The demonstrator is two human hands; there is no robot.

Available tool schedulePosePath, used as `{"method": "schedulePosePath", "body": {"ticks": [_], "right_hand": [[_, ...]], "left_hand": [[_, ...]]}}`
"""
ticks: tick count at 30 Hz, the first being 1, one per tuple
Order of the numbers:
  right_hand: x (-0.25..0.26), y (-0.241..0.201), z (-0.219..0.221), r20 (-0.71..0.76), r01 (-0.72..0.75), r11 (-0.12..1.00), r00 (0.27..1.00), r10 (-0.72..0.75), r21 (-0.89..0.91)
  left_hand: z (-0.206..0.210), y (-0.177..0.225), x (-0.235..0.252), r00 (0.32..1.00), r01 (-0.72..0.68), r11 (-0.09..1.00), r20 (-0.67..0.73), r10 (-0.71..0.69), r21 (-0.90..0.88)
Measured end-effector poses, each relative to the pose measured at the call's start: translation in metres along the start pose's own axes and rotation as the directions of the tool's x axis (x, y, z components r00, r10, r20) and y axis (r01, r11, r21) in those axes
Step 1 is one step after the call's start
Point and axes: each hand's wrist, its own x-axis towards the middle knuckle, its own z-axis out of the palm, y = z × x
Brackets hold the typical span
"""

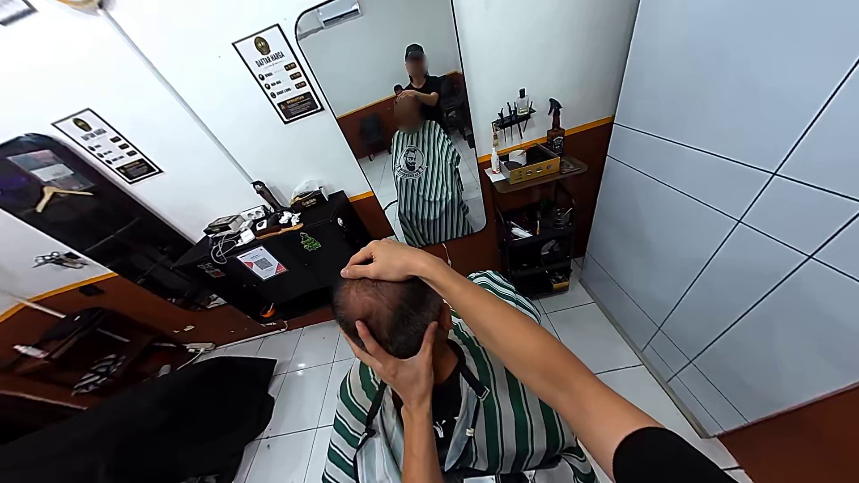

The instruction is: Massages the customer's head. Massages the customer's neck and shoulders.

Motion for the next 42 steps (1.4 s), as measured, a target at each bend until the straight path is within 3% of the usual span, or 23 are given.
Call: {"method": "schedulePosePath", "body": {"ticks": [4, 9, 13, 15, 18, 23, 27, 32, 34, 37, 39, 42], "right_hand": [[0.002, 0.002, -0.002, 0.004, -0.006, 1.0, 1.0, 0.006, -0.001], [0.005, 0.005, 0.0, -0.01, -0.002, 1.0, 1.0, 0.002, 0.007], [0.004, 0.002, 0.0, -0.016, 0.002, 1.0, 1.0, -0.002, -0.004], [0.005, 0.003, -0.002, -0.01, -0.008, 1.0, 1.0, 0.008, -0.001], [0.006, 0.003, -0.001, -0.002, -0.012, 1.0, 1.0, 0.012, -0.007], [0.005, 0.002, -0.002, -0.004, -0.016, 1.0, 1.0, 0.016, 0.0], [0.008, 0.006, -0.001, -0.001, 0.003, 1.0, 1.0, -0.003, 0.026], [0.009, 0.007, -0.002, -0.017, 0.012, 1.0, 1.0, -0.012, 0.017], [0.009, 0.009, -0.001, -0.021, 0.013, 1.0, 1.0, -0.013, 0.023], [0.01, 0.007, 0.0, -0.015, 0.023, 1.0, 1.0, -0.022, 0.013], [0.01, 0.005, 0.002, -0.017, 0.014, 1.0, 1.0, -0.014, 0.007], [0.011, 0.003, 0.001, -0.016, 0.004, 1.0, 1.0, -0.004, 0.007]], "left_hand": [[-0.004, -0.01, -0.013, 0.983, -0.098, 0.993, -0.159, 0.087, -0.06], [-0.003, -0.002, -0.007, 0.997, 0.08, 0.997, 0.019, -0.08, -0.018], [0.003, -0.013, -0.022, 0.985, -0.05, 0.997, -0.17, 0.039, -0.06], [0.001, -0.014, -0.026, 0.989, -0.041, 0.996, -0.145, 0.029, -0.08], [0.003, -0.008, -0.017, 0.995, 0.101, 0.993, -0.009, -0.101, -0.053], [-0.003, -0.012, -0.028, 0.988, -0.003, 0.997, -0.157, -0.009, -0.076], [-0.007, -0.008, -0.02, 0.998, 0.064, 0.997, -0.01, -0.064, -0.036], [-0.004, -0.012, -0.029, 0.985, -0.023, 0.995, -0.175, 0.007, -0.094], [-0.01, -0.01, -0.029, 0.991, -0.015, 0.996, -0.131, 0.003, -0.092], [-0.012, 0.005, -0.006, 0.991, 0.113, 0.994, 0.07, -0.113, 0.011], [-0.007, 0.008, 0.0, 0.991, 0.133, 0.989, 0.013, -0.134, 0.07], [-0.008, 0.001, -0.012, 0.99, 0.013, 1.0, -0.139, -0.015, -0.018]]}}
